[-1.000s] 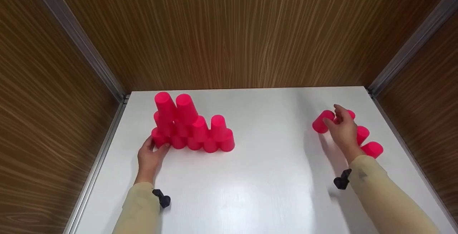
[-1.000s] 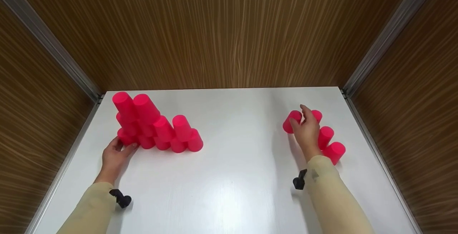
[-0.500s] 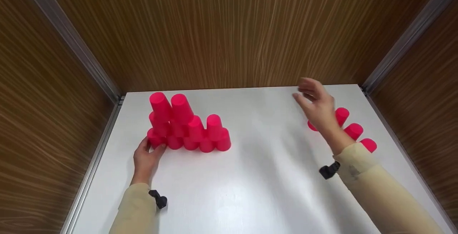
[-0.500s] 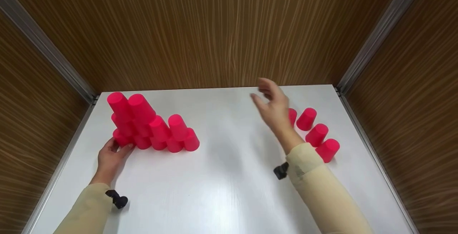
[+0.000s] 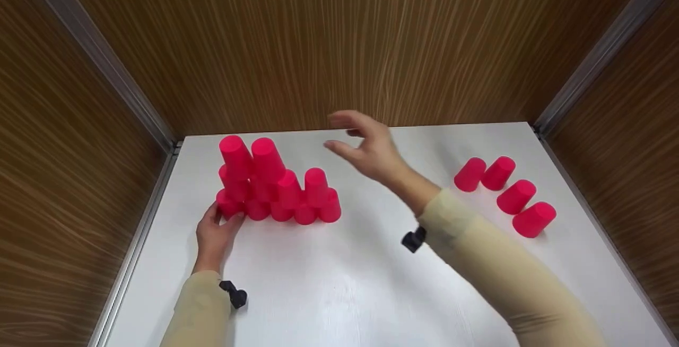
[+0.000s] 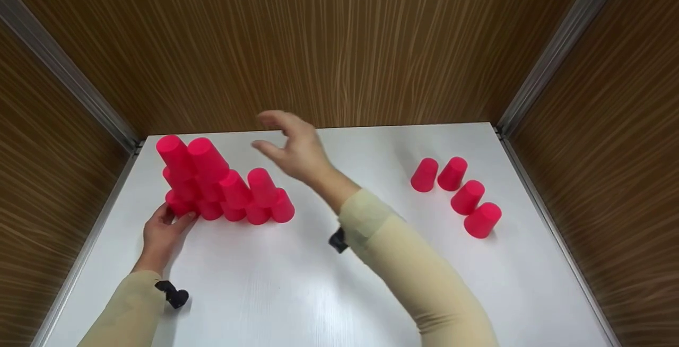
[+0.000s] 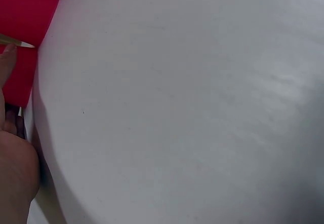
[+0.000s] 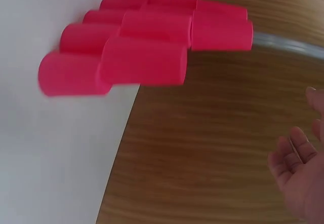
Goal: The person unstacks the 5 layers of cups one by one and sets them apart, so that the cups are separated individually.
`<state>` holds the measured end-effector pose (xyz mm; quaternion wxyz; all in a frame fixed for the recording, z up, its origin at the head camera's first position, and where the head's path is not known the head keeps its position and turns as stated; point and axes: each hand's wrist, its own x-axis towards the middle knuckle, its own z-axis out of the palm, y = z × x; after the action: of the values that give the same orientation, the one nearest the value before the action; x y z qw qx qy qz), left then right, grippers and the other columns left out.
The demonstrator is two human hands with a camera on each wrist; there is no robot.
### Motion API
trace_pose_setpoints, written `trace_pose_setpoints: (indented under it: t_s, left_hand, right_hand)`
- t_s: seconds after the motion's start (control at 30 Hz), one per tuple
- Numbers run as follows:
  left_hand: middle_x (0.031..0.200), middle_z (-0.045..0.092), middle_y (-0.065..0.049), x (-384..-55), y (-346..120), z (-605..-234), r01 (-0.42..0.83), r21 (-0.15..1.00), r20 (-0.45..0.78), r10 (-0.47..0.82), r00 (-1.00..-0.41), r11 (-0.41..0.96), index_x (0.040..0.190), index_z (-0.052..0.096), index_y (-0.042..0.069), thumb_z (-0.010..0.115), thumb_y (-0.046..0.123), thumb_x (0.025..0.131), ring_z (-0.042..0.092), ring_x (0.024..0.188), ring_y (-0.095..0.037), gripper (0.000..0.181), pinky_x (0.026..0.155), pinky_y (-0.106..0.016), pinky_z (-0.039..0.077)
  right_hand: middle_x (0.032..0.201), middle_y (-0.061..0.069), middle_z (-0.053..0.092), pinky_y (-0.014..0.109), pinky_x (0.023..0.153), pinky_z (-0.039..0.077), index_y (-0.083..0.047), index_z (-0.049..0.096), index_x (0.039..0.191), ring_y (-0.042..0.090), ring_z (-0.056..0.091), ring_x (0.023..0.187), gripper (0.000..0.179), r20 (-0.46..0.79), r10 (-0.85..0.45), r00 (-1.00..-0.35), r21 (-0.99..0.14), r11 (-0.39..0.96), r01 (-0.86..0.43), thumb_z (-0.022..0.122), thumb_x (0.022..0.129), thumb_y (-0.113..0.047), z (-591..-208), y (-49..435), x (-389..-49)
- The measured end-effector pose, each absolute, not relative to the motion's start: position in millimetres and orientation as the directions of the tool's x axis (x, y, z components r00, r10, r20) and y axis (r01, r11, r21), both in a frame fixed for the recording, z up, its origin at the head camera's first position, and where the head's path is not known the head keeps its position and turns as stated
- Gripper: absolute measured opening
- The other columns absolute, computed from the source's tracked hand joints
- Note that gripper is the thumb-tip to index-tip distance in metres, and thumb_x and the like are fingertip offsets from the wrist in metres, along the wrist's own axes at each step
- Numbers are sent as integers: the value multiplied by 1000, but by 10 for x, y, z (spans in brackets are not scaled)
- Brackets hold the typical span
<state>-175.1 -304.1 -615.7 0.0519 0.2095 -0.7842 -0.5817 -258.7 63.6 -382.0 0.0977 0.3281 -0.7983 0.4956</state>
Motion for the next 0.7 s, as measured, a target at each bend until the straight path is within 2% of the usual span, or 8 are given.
trace_pose_setpoints:
  t_s: [0.37,0.53,0.7]
  left_hand:
    - [171,35,-1,-1706,-3028,-6164,-314,923,-214,-381,-900,224,169,31,28,79,48,96,27,159,-26,90,121,-44,41]
    - [171,35,0,-1699,-3036,-6124,-310,924,-209,-382,-900,226,169,31,29,78,48,96,26,159,-25,88,121,-44,41]
    - [171,36,1,-1710,-3034,-6115,-314,922,-211,-386,-898,228,169,32,30,79,49,95,26,159,-25,88,121,-44,41]
  right_hand:
    - [143,0,63,28,105,52,-19,62,146,11,59,128,56,277,-479,-833,-803,361,-474,82,95,-30,-3974,-179,-2527]
    - [145,-5,61,26,105,51,-22,60,148,10,57,130,58,235,-479,-846,-822,367,-436,83,95,-30,-4083,-387,-2523]
    - [146,-3,60,24,103,52,-22,58,150,12,56,131,61,228,-471,-852,-828,366,-424,83,95,-29,-4164,-531,-2519]
